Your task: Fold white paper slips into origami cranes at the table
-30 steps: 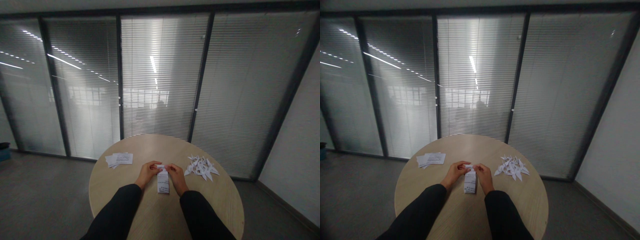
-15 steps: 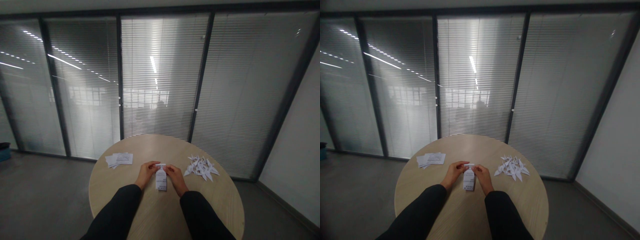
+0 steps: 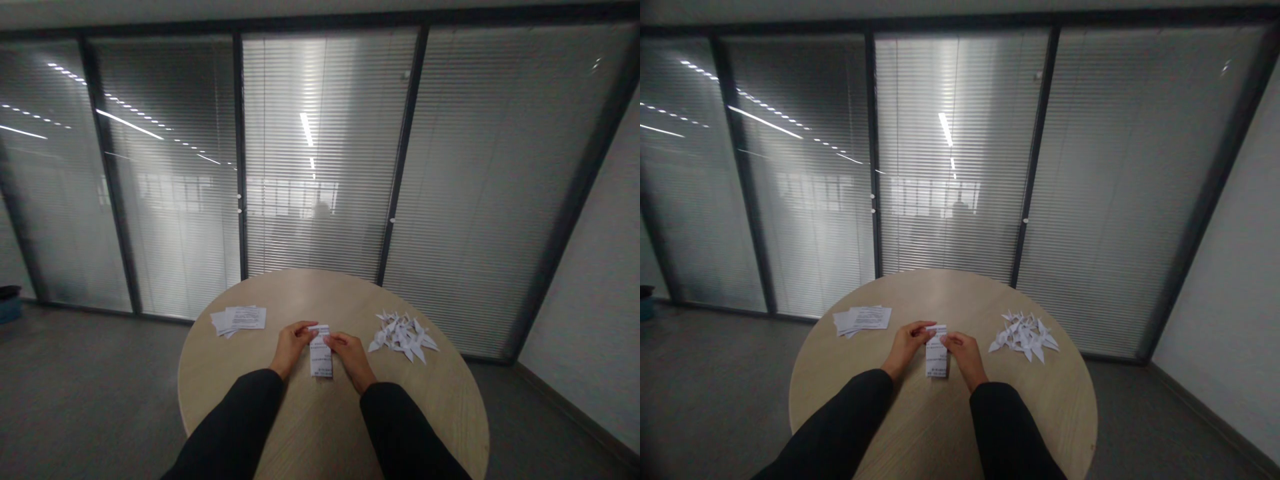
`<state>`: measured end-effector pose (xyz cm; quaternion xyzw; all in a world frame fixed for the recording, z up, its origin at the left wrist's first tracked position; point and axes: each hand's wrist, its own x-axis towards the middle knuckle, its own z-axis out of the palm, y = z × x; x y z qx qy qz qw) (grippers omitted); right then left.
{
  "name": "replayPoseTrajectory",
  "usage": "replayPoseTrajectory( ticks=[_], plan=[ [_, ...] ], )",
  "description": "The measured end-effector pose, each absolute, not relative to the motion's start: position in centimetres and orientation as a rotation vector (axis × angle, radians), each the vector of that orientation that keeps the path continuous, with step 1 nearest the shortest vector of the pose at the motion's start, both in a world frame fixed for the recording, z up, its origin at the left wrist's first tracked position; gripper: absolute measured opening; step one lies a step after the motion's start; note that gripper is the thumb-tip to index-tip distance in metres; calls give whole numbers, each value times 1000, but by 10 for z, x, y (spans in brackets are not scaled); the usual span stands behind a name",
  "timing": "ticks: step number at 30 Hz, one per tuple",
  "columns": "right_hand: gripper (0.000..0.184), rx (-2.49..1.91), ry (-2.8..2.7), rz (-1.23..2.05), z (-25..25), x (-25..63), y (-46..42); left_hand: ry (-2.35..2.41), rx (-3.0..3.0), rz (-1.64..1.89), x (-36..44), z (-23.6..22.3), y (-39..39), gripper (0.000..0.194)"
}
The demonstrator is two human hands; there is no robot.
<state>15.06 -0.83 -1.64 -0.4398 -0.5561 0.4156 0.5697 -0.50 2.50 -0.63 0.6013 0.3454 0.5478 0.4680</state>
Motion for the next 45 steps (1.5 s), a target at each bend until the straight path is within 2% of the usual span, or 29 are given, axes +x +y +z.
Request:
replayPoseTrajectory(
  ticks=[8, 15, 20, 24, 35, 41, 45],
  plan=[
    [46, -1070, -1322, 952, -15, 150, -10, 838, 1433, 1377, -6, -10, 30, 43],
    [37, -1083, -1362, 987, -18, 150, -9, 842, 1540, 1312, -5, -10, 28, 48],
    [29, -1112, -1415, 993, -15, 147, -13, 826, 1543, 1246, -3, -12, 27, 38],
    [30, -1112, -1480, 1001, -12, 145, -16, 866, 1435, 1279, -3, -15, 30, 32],
    [33, -1053, -1356, 956, -20, 153, -7, 832, 1172, 1222, -9, -4, 27, 53],
    [44, -950, -1361, 880, -19, 155, -6, 719, 1151, 1163, -7, -8, 24, 28],
    [36, -942, -1452, 791, -19, 154, -7, 678, 1063, 1165, -8, -7, 23, 22]
  ],
)
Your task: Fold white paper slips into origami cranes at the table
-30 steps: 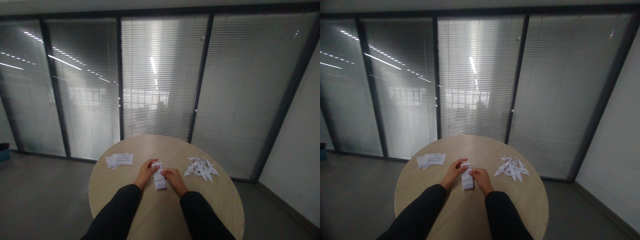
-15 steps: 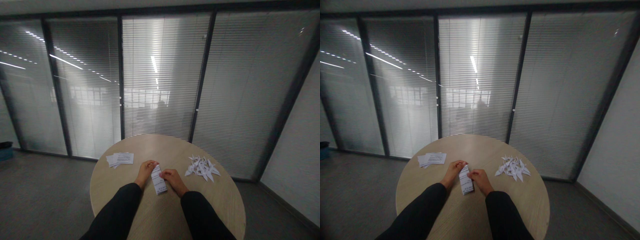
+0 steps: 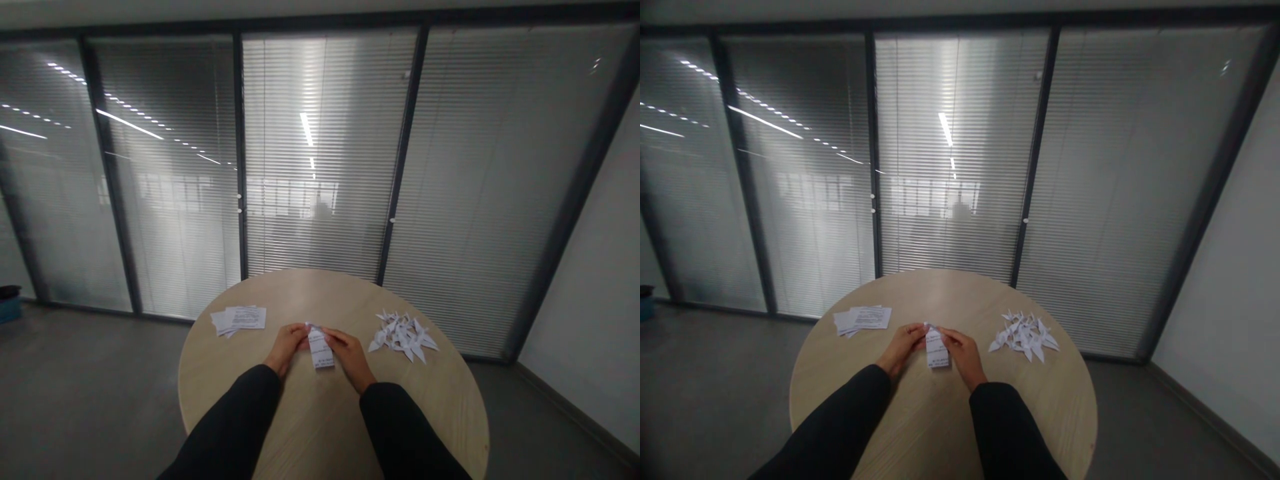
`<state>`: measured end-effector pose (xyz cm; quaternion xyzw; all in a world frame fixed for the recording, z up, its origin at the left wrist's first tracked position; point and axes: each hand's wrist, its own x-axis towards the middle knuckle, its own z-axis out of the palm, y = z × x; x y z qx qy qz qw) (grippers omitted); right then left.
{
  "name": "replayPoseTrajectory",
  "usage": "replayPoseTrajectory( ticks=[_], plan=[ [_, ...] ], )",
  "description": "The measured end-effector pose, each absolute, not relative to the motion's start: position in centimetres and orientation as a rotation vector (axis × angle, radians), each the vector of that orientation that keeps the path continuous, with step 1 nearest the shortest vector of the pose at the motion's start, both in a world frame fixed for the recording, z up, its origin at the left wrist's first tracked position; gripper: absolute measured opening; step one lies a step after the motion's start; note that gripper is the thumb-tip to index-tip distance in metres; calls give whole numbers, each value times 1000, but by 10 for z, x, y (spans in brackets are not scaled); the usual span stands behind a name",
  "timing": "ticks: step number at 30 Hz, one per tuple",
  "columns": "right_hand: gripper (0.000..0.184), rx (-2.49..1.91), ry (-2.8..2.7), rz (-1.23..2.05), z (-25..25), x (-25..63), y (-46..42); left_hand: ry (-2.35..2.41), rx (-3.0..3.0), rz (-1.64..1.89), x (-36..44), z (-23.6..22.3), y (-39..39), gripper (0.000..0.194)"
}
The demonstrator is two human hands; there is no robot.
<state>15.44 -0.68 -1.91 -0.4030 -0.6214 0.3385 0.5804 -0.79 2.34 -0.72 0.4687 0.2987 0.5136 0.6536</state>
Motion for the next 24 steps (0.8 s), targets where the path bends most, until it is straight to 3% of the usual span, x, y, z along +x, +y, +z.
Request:
replayPoseTrajectory(
  ticks=[4, 9, 14, 24],
  plan=[
    [30, -970, -1550, 721, -18, 154, -8, 679, 1014, 1167, -8, -7, 24, 16],
    [27, -1023, -1601, 655, -18, 153, -9, 658, 1019, 1168, -6, -5, 22, 31],
    [25, -1004, -1575, 689, -20, 151, -8, 739, 1129, 1241, -5, -8, 25, 33],
    [36, -1026, -1470, 889, -26, 151, -2, 780, 1228, 1336, -1, -9, 26, 37]
  ],
)
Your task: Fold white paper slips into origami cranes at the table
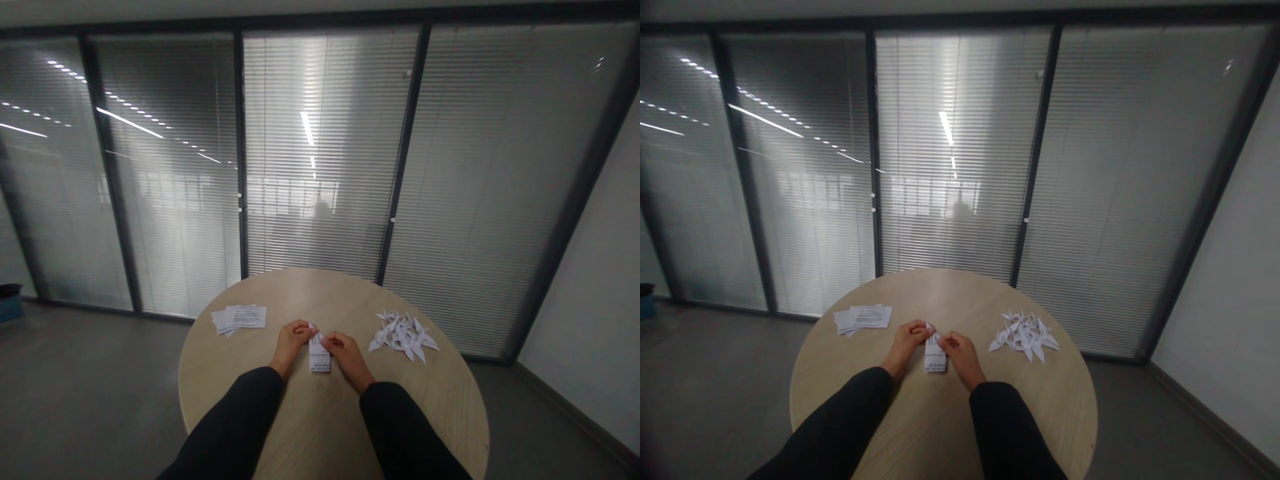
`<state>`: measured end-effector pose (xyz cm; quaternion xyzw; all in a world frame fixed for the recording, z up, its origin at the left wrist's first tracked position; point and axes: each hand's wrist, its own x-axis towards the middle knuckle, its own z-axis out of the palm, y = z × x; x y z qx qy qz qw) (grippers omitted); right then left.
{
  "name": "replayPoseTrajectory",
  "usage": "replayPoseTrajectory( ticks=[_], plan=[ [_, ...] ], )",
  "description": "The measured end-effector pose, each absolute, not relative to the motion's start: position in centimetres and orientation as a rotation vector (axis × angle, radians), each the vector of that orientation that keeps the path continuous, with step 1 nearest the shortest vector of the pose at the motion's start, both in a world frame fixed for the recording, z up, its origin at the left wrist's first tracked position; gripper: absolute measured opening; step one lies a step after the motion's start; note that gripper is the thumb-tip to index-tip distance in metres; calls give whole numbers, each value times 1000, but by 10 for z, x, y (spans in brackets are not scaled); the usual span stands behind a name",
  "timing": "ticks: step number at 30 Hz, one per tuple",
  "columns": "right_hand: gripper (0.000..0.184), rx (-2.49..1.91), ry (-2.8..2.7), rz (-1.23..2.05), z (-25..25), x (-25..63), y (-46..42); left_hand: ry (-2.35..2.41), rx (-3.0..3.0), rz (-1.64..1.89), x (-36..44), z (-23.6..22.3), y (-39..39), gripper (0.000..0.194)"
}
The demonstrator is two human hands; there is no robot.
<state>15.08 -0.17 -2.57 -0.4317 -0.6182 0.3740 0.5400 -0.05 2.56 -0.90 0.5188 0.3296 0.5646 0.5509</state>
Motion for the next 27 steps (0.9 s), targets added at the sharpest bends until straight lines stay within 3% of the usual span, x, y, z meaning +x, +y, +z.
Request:
replayPoseTrajectory(
  ticks=[13, 27],
  plan=[
    [41, -1039, -1363, 1080, -19, 146, -7, 880, 1335, 1477, -6, -14, 30, 42],
    [34, -974, -1418, 1170, -15, 142, -14, 1014, 1365, 1599, -5, -11, 28, 40]
  ],
)
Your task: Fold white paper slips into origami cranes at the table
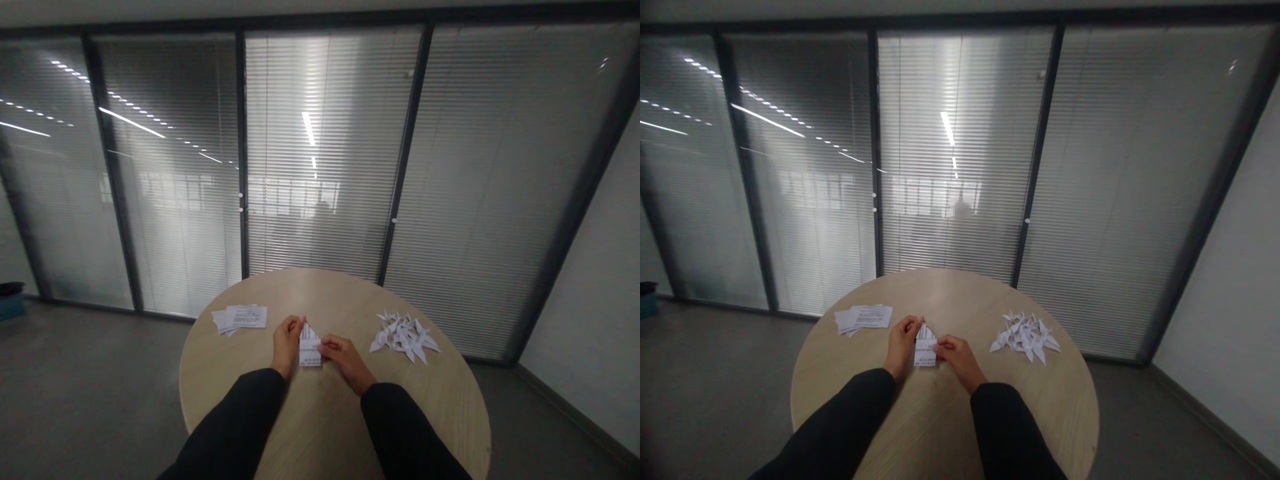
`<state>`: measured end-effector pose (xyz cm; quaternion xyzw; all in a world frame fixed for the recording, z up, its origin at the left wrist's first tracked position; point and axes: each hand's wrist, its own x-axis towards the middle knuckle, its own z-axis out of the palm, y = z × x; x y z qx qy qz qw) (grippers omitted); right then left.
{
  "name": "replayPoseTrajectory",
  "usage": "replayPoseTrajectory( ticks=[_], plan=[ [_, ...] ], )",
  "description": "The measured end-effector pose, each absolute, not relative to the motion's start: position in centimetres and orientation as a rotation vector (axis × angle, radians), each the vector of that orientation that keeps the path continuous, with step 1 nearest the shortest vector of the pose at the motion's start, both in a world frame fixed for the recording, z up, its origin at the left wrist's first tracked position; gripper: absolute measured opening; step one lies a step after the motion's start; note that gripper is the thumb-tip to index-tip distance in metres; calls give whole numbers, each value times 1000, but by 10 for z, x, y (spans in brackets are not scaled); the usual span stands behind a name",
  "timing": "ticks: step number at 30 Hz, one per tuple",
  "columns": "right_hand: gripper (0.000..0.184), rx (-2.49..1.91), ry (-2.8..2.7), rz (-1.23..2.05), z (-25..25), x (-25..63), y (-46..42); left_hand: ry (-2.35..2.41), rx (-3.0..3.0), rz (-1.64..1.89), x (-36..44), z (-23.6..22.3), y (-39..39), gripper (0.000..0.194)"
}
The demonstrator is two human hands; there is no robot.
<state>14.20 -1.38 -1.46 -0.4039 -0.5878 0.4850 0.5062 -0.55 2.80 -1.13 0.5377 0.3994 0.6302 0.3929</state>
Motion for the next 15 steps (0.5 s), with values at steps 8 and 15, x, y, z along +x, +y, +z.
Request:
replayPoseTrajectory(
  ticks=[8, 15],
  plan=[
    [38, -1032, -1521, 1152, -15, 136, -16, 1144, 1471, 1715, -7, -5, 21, 31],
    [42, -1028, -1415, 1067, -17, 138, -11, 1102, 1656, 1638, -5, -4, 15, 28]
  ],
)
